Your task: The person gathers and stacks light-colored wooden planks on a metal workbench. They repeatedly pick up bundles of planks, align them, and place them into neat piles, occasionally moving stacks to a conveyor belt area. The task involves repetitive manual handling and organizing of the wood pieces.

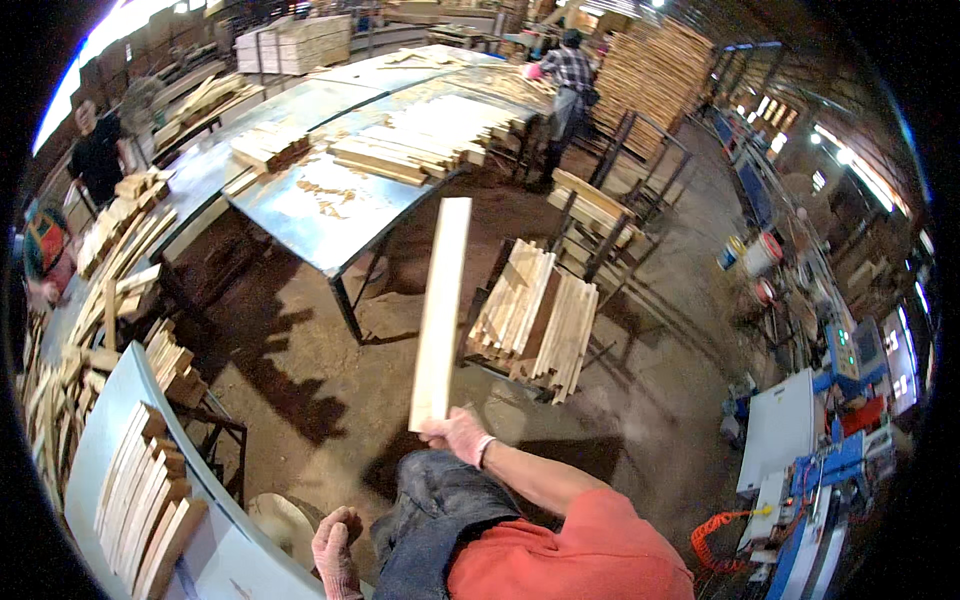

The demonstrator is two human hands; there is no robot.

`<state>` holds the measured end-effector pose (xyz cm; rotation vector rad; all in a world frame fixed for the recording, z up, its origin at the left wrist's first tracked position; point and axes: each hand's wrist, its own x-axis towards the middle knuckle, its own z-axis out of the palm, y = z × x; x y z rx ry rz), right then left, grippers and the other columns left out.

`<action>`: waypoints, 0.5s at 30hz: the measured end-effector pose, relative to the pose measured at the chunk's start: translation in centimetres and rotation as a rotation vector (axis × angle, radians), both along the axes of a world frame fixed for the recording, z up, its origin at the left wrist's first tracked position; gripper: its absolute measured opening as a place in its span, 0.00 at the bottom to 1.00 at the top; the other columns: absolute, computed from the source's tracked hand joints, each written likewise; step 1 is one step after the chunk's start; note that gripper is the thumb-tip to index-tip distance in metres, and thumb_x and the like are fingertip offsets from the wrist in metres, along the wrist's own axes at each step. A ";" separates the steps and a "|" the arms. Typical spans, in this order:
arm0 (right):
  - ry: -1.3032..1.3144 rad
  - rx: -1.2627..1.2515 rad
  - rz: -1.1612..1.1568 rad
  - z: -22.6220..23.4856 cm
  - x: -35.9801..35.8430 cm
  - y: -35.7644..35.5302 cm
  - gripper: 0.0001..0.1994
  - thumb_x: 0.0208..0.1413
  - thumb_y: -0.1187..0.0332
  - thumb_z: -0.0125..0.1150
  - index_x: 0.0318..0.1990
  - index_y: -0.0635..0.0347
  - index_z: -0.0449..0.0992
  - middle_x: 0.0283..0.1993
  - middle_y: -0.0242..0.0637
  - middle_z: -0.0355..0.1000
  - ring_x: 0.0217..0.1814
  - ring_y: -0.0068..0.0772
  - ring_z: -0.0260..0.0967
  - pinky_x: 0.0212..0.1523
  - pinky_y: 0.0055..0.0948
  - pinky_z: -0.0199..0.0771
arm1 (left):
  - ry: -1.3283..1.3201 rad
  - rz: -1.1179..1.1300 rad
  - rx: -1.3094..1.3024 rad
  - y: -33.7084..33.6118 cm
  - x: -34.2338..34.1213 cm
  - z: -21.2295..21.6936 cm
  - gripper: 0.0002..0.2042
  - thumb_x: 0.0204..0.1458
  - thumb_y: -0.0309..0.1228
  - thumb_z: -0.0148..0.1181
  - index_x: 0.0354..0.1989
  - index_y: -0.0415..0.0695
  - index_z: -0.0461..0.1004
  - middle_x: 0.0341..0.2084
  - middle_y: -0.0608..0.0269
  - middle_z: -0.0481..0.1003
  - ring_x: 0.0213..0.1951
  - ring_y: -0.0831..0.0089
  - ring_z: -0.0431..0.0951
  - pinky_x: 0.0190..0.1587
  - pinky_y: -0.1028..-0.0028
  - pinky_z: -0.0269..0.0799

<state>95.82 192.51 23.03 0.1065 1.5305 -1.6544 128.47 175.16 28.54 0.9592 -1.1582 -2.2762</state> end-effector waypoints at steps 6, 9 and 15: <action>0.136 0.291 -0.333 -8.3 -5.6 12.3 0.14 0.58 0.69 0.76 0.49 0.64 0.84 0.42 0.37 0.84 0.36 0.31 0.80 0.35 0.35 0.80 | -0.055 -0.068 0.032 2.2 -2.1 -4.7 0.18 0.65 0.31 0.68 0.57 0.31 0.81 0.47 0.53 0.85 0.45 0.67 0.84 0.54 0.66 0.81; 0.103 0.410 -0.434 -11.5 -9.5 16.0 0.15 0.55 0.70 0.77 0.49 0.61 0.83 0.43 0.36 0.84 0.37 0.34 0.80 0.36 0.36 0.81 | -0.228 -0.051 0.006 2.6 -3.8 -5.7 0.18 0.65 0.31 0.67 0.57 0.31 0.80 0.43 0.57 0.84 0.40 0.71 0.82 0.47 0.71 0.80; -0.059 0.577 -0.580 -15.8 -18.9 19.8 0.16 0.51 0.75 0.77 0.47 0.64 0.80 0.42 0.42 0.83 0.38 0.39 0.81 0.32 0.39 0.83 | -0.503 -0.044 0.024 2.6 -8.0 -11.0 0.12 0.64 0.29 0.64 0.49 0.32 0.83 0.35 0.62 0.82 0.36 0.75 0.79 0.41 0.74 0.75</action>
